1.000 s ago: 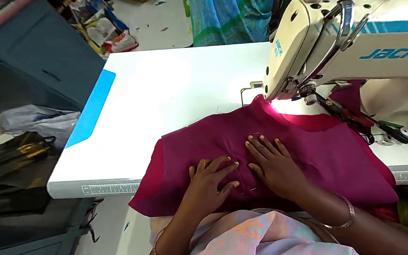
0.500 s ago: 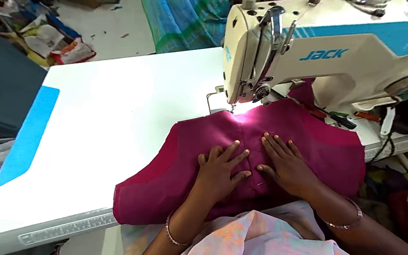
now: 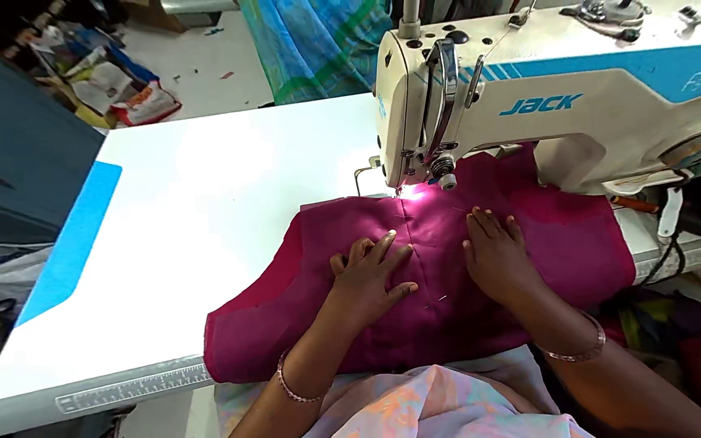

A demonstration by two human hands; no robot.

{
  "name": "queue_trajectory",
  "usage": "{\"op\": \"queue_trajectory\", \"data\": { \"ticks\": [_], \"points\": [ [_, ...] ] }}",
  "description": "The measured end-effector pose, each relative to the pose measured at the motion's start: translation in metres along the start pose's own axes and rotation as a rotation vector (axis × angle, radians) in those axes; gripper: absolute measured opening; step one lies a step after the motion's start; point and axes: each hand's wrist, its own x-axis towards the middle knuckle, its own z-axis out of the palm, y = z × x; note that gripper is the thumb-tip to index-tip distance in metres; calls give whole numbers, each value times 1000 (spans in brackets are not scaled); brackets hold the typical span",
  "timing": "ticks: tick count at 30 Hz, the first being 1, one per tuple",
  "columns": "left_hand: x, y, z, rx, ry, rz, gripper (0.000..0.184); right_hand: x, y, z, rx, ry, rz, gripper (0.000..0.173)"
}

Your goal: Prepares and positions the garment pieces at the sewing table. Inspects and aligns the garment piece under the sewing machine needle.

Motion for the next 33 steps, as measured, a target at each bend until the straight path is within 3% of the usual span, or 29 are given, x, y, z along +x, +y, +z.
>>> {"op": "queue_trajectory", "data": {
  "ticks": [3,6,17,24,29,31,33],
  "points": [
    [-1,12,-7,2,-98,-52,50,-1,-9,10,176,146,-252,43],
    [0,17,-7,6,-109,-84,47,6,-11,24,241,-1,-445,43],
    [-6,7,20,59,60,-60,59,3,-4,26,1,-16,-228,66],
    [-11,23,9,74,-1,-85,58,-16,-8,31,-23,17,-192,69],
    [-10,29,6,110,-63,-108,60,-16,-12,19,-51,-84,-78,77],
    [-11,28,6,125,-67,-101,59,-16,-16,14,-8,10,-54,67],
    [-11,28,8,137,-48,-87,57,-15,-17,17,133,196,-155,48]
  ]
}}
